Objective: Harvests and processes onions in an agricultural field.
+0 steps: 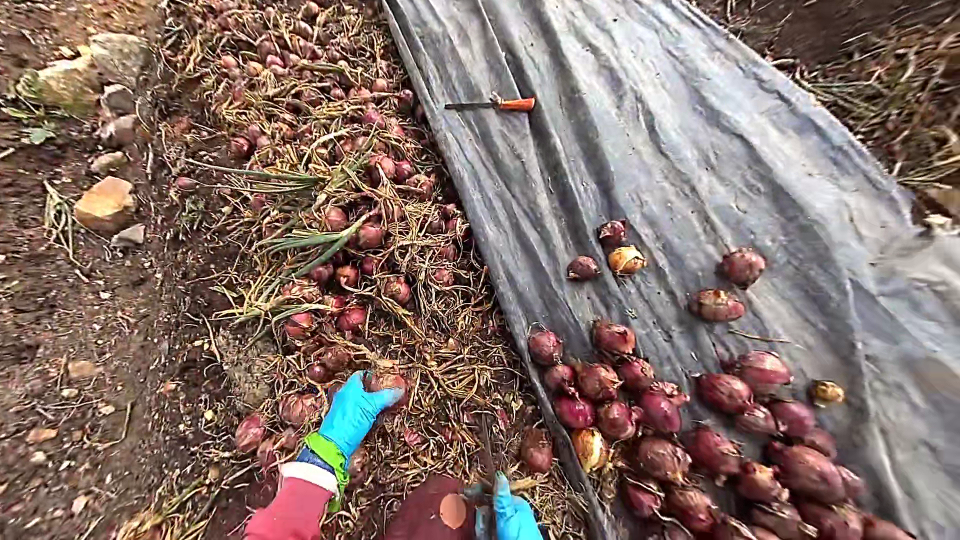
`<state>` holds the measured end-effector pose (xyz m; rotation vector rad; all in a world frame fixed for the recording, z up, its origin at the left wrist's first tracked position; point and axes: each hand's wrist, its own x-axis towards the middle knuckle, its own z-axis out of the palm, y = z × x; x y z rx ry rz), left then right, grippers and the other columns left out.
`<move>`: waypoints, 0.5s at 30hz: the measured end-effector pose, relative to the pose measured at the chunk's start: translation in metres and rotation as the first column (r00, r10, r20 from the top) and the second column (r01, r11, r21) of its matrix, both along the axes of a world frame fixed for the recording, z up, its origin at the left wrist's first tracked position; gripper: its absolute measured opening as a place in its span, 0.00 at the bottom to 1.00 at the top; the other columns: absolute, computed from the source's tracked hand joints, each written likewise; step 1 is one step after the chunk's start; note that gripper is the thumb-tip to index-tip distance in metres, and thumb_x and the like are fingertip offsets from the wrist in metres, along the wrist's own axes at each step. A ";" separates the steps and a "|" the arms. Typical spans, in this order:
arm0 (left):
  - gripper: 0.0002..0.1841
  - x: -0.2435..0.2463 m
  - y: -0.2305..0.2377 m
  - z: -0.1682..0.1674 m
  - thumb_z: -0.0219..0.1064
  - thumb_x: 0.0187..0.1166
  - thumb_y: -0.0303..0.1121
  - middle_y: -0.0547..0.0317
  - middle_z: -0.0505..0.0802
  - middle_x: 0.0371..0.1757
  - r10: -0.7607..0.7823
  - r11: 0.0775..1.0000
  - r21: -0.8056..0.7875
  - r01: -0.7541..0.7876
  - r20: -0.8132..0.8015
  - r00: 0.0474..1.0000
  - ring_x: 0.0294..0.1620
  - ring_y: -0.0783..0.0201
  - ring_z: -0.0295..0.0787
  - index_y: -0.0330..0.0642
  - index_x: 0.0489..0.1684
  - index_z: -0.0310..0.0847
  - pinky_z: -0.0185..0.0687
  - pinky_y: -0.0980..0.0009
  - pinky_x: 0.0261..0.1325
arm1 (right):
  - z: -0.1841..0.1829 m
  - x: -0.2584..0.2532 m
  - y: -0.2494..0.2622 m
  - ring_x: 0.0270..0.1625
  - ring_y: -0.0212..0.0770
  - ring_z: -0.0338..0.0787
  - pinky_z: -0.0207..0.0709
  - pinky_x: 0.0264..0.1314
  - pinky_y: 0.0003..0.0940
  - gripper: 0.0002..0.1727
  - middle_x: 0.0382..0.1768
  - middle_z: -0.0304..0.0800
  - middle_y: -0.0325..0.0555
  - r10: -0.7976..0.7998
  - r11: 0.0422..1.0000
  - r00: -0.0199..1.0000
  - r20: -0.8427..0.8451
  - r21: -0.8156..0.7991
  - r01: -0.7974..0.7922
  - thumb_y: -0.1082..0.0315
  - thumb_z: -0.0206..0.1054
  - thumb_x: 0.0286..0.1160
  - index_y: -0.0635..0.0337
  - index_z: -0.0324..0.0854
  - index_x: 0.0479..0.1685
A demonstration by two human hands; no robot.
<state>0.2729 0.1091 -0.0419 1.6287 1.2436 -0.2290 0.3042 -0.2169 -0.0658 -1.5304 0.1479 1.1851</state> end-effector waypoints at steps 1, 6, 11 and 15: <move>0.39 0.000 -0.022 0.018 0.85 0.61 0.51 0.47 0.93 0.56 0.080 0.992 -0.107 -0.066 0.129 0.988 0.47 0.51 0.97 0.43 0.73 0.77 0.97 0.50 0.44 | 0.005 0.006 0.014 0.17 0.41 0.83 0.83 0.21 0.41 0.44 0.19 0.86 0.46 0.018 0.999 0.999 0.041 0.039 -0.020 0.33 0.36 0.89 0.62 0.89 0.56; 0.54 -0.009 -0.100 0.053 0.56 0.71 0.79 0.55 0.93 0.67 -0.366 0.928 0.217 0.304 0.369 0.854 0.59 0.71 0.94 0.39 0.85 0.70 0.92 0.61 0.64 | 0.053 0.027 0.060 0.17 0.41 0.87 0.87 0.21 0.40 0.46 0.17 0.87 0.44 -0.072 0.994 0.968 0.242 0.097 0.049 0.22 0.43 0.78 0.60 0.82 0.29; 0.36 -0.003 -0.117 0.095 0.71 0.68 0.67 0.56 0.94 0.59 -0.423 0.893 0.355 0.278 0.448 0.788 0.61 0.65 0.91 0.44 0.59 0.90 0.89 0.61 0.66 | 0.099 0.026 0.027 0.17 0.42 0.86 0.86 0.21 0.40 0.51 0.18 0.86 0.45 -0.035 0.988 0.928 0.370 0.155 -0.024 0.19 0.32 0.76 0.59 0.81 0.24; 0.33 -0.018 -0.154 0.136 0.85 0.59 0.44 0.52 0.96 0.43 0.025 0.998 -0.059 0.021 0.690 0.724 0.40 0.58 0.97 0.38 0.64 0.81 0.97 0.60 0.42 | 0.132 0.000 -0.001 0.17 0.38 0.84 0.83 0.21 0.37 0.44 0.18 0.84 0.41 -0.131 0.967 0.912 0.388 0.254 0.031 0.18 0.58 0.66 0.58 0.81 0.27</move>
